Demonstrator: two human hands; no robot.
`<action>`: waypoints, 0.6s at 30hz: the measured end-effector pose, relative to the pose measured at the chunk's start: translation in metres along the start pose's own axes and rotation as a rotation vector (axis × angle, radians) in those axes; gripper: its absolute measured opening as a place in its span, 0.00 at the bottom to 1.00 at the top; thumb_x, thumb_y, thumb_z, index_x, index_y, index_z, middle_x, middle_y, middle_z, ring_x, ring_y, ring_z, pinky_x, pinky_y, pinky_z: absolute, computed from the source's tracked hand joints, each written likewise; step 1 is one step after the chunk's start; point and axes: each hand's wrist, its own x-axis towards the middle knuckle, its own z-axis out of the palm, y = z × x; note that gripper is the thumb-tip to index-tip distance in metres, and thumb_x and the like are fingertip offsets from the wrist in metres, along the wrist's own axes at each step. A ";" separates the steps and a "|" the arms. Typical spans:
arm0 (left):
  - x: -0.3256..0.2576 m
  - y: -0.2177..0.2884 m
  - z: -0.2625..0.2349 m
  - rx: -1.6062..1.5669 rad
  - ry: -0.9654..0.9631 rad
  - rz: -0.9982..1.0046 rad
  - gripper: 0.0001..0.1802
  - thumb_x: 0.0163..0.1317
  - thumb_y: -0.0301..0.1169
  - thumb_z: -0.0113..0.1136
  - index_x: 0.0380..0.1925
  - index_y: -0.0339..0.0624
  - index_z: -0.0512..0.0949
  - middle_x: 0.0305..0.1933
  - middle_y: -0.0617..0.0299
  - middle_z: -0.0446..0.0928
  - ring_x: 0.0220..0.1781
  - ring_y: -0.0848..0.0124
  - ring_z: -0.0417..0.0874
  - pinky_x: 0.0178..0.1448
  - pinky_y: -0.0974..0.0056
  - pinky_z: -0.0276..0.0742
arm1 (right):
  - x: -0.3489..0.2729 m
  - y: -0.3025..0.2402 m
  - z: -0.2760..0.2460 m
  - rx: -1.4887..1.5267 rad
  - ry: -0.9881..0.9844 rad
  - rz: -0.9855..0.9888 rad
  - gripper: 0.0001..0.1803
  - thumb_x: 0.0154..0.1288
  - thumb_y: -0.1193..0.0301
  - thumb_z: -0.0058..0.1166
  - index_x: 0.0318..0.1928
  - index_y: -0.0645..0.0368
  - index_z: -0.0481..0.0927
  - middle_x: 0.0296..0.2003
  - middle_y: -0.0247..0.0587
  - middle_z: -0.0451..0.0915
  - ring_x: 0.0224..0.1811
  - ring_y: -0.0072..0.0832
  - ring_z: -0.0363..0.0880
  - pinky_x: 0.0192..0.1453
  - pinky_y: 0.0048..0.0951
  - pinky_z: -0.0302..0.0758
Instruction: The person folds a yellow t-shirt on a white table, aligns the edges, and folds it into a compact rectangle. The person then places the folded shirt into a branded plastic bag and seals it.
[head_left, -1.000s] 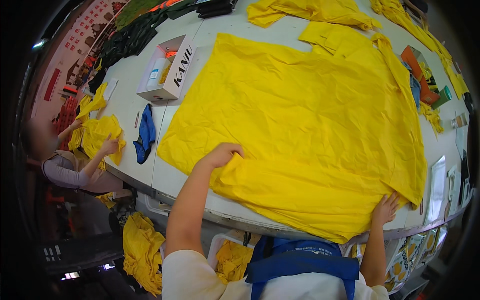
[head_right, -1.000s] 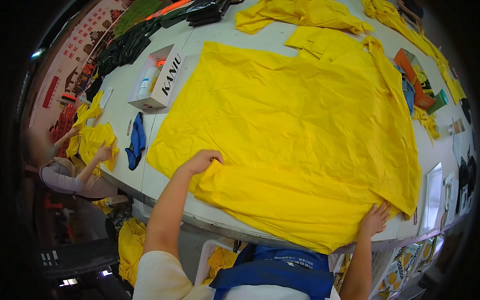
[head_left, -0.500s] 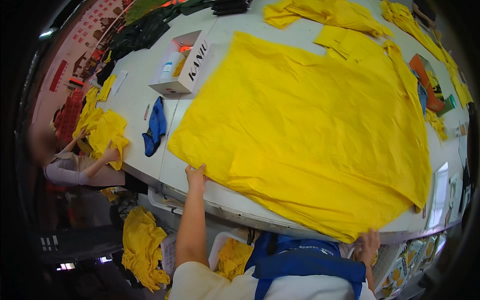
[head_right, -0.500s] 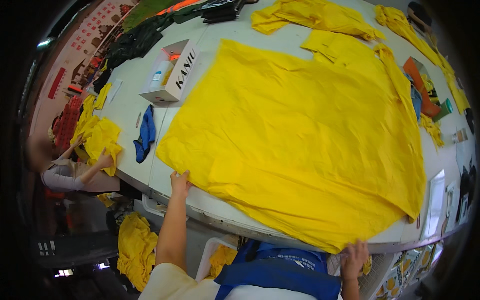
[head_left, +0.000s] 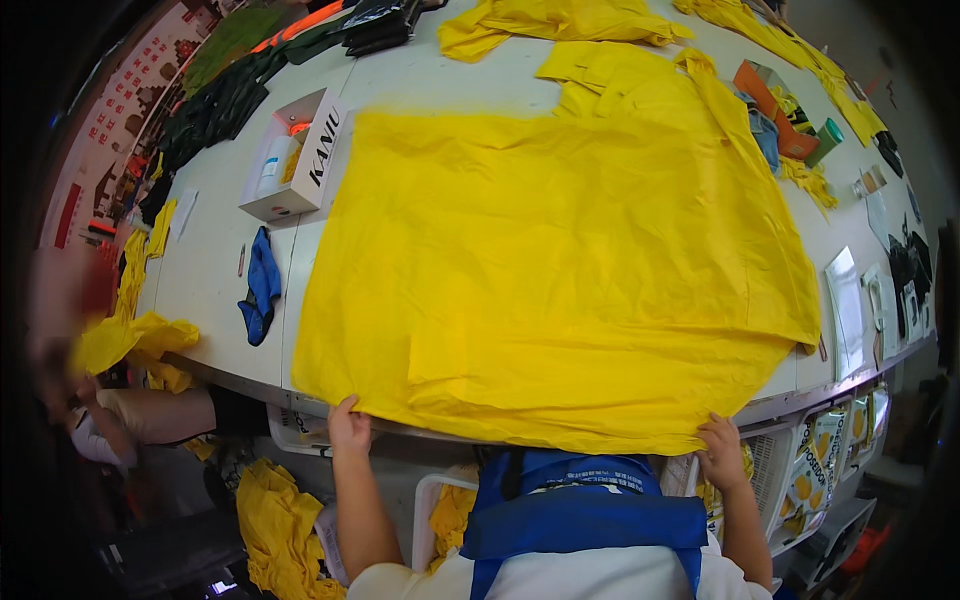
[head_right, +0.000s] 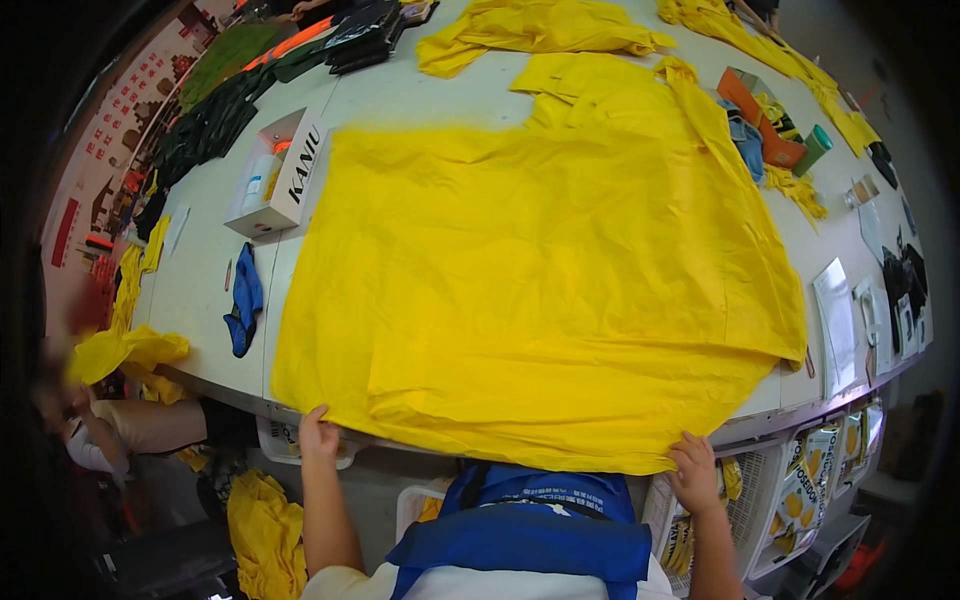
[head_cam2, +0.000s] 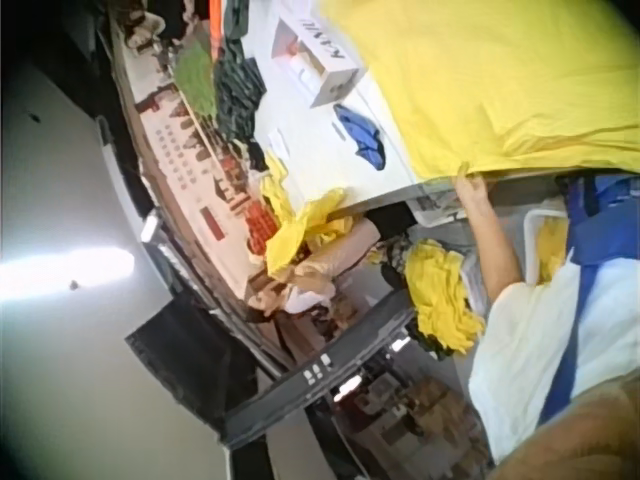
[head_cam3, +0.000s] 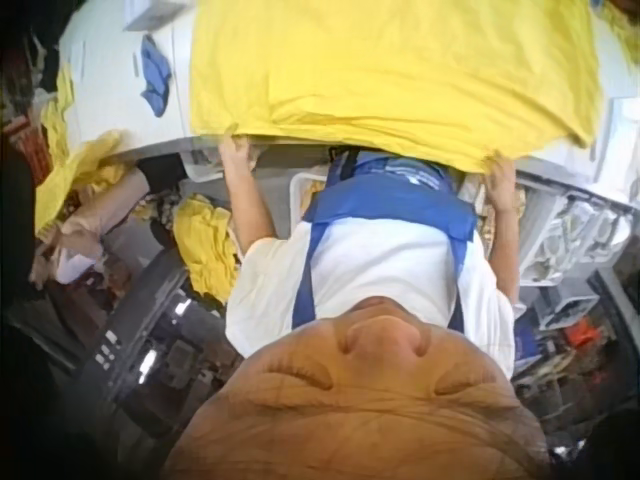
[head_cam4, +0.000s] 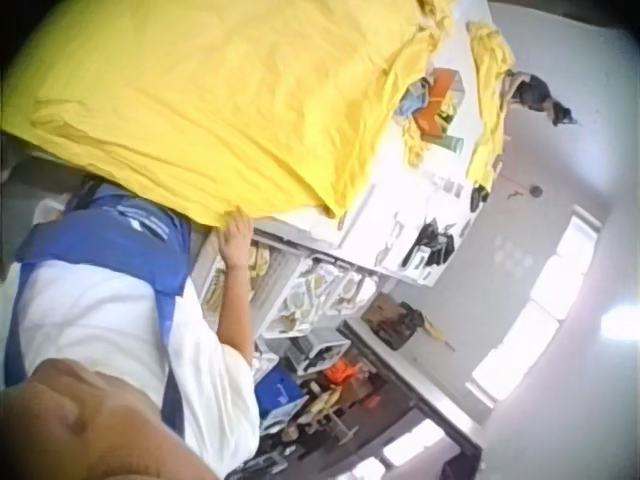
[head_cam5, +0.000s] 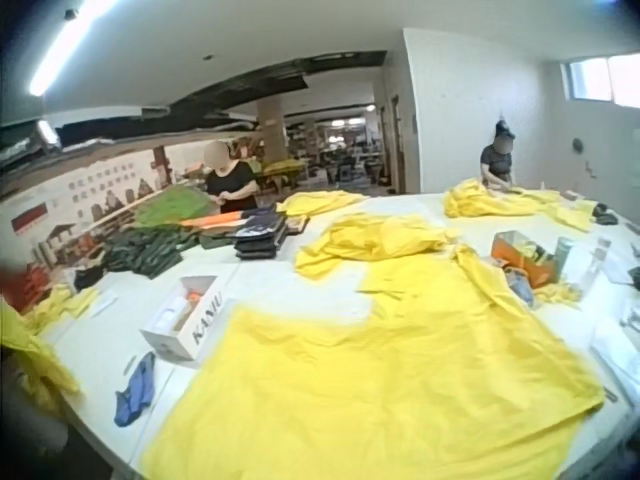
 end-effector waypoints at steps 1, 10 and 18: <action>-0.007 0.009 -0.010 -0.064 -0.005 -0.023 0.18 0.58 0.17 0.52 0.50 0.39 0.71 0.47 0.58 0.77 0.43 0.67 0.81 0.38 0.70 0.80 | -0.005 0.009 -0.012 0.111 0.010 0.073 0.16 0.46 0.75 0.60 0.40 0.56 0.79 0.42 0.42 0.77 0.55 0.44 0.72 0.63 0.45 0.64; 0.054 0.065 0.117 0.100 -0.288 0.026 0.06 0.61 0.24 0.57 0.39 0.38 0.74 0.34 0.61 0.78 0.32 0.72 0.79 0.36 0.72 0.79 | 0.145 0.049 -0.118 -0.019 0.344 0.216 0.14 0.65 0.64 0.52 0.32 0.65 0.70 0.28 0.55 0.74 0.31 0.53 0.72 0.34 0.44 0.67; -0.079 -0.100 0.287 0.979 -0.905 0.745 0.20 0.59 0.30 0.58 0.52 0.40 0.70 0.48 0.56 0.72 0.46 0.68 0.74 0.51 0.65 0.73 | 0.258 0.113 -0.042 -0.198 0.166 0.440 0.23 0.69 0.50 0.44 0.36 0.60 0.72 0.32 0.55 0.80 0.38 0.53 0.77 0.41 0.50 0.72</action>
